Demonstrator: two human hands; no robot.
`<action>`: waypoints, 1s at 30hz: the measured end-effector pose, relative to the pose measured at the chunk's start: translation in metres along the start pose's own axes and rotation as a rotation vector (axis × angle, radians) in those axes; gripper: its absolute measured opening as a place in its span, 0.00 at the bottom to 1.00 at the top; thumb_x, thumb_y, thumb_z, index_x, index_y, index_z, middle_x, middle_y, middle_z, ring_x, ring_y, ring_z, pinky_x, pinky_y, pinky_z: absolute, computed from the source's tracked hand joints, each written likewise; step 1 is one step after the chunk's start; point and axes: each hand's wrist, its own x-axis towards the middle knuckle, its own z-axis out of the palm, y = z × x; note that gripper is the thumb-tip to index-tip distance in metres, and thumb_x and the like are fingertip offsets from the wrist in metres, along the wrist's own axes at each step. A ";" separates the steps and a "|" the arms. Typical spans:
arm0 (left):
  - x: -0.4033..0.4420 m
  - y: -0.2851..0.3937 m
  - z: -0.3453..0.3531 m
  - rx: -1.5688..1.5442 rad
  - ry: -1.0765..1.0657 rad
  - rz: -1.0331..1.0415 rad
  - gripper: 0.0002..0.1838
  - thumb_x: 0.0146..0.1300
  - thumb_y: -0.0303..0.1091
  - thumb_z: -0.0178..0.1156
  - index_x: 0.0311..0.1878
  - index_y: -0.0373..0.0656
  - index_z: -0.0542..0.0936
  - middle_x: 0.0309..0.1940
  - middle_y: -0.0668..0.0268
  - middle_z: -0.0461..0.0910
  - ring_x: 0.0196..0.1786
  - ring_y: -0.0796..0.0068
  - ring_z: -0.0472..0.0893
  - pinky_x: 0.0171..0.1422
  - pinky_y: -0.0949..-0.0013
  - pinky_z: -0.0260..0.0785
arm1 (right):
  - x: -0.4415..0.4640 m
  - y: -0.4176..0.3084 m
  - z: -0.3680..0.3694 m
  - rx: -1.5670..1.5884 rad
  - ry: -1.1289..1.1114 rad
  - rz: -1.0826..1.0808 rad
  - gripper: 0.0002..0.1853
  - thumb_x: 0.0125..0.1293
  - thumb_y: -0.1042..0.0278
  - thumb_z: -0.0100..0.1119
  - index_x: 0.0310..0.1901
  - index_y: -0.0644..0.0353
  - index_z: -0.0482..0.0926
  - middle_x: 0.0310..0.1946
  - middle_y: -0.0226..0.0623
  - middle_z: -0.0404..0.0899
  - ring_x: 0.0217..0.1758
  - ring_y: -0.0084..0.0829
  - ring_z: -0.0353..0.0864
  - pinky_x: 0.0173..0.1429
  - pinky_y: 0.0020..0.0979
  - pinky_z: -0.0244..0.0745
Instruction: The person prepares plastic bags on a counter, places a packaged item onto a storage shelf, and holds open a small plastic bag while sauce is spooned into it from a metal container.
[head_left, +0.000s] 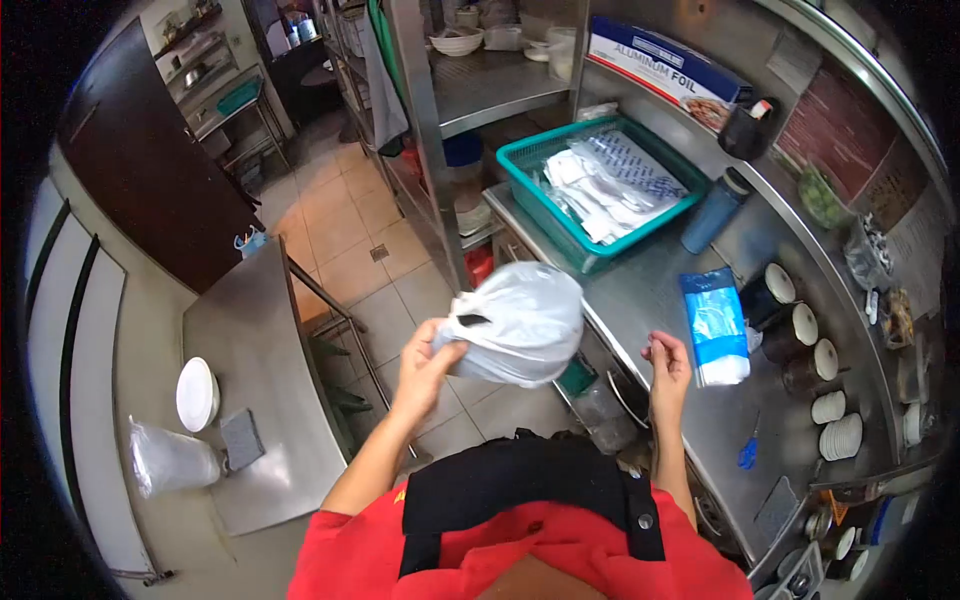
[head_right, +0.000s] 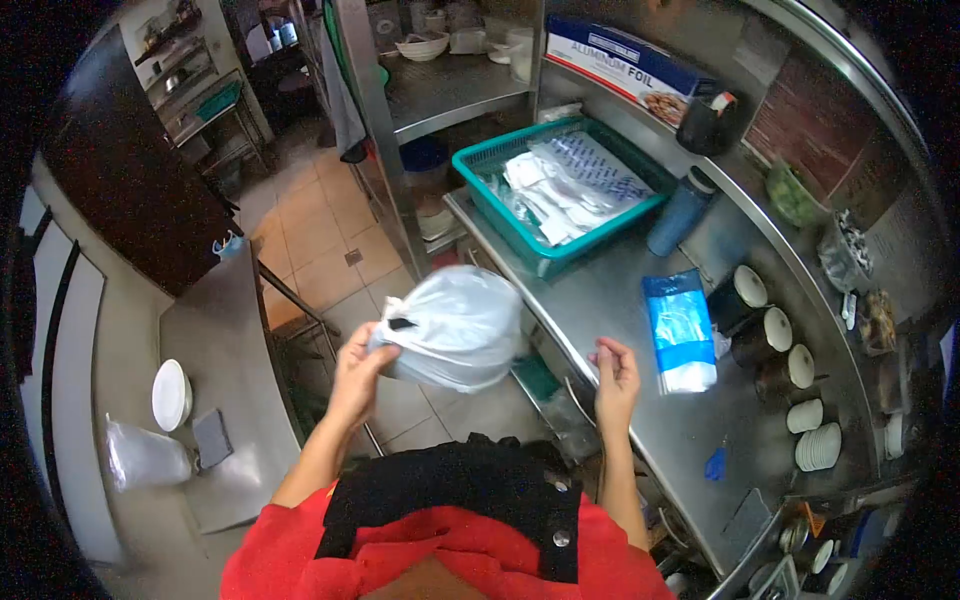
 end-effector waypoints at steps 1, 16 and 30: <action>0.004 0.017 -0.013 -0.032 0.065 -0.012 0.15 0.55 0.26 0.60 0.48 0.41 0.77 0.40 0.72 0.79 0.44 0.82 0.75 0.55 0.76 0.62 | 0.006 0.001 0.015 -0.023 -0.036 -0.018 0.10 0.70 0.69 0.53 0.48 0.64 0.77 0.41 0.32 0.78 0.39 0.21 0.77 0.48 0.23 0.73; 0.216 0.189 -0.227 0.094 0.432 0.373 0.13 0.60 0.34 0.60 0.47 0.41 0.77 0.42 0.72 0.77 0.48 0.80 0.71 0.58 0.73 0.58 | 0.191 -0.013 0.191 0.063 -0.114 -0.157 0.10 0.71 0.70 0.51 0.48 0.63 0.77 0.42 0.31 0.78 0.40 0.20 0.77 0.49 0.24 0.72; 0.552 0.268 -0.304 -0.115 0.108 0.412 0.09 0.57 0.31 0.63 0.41 0.40 0.81 0.40 0.69 0.80 0.45 0.76 0.75 0.57 0.72 0.63 | 0.297 -0.118 0.461 0.257 -0.381 -0.493 0.30 0.67 0.71 0.55 0.68 0.62 0.56 0.68 0.38 0.56 0.72 0.35 0.57 0.72 0.35 0.55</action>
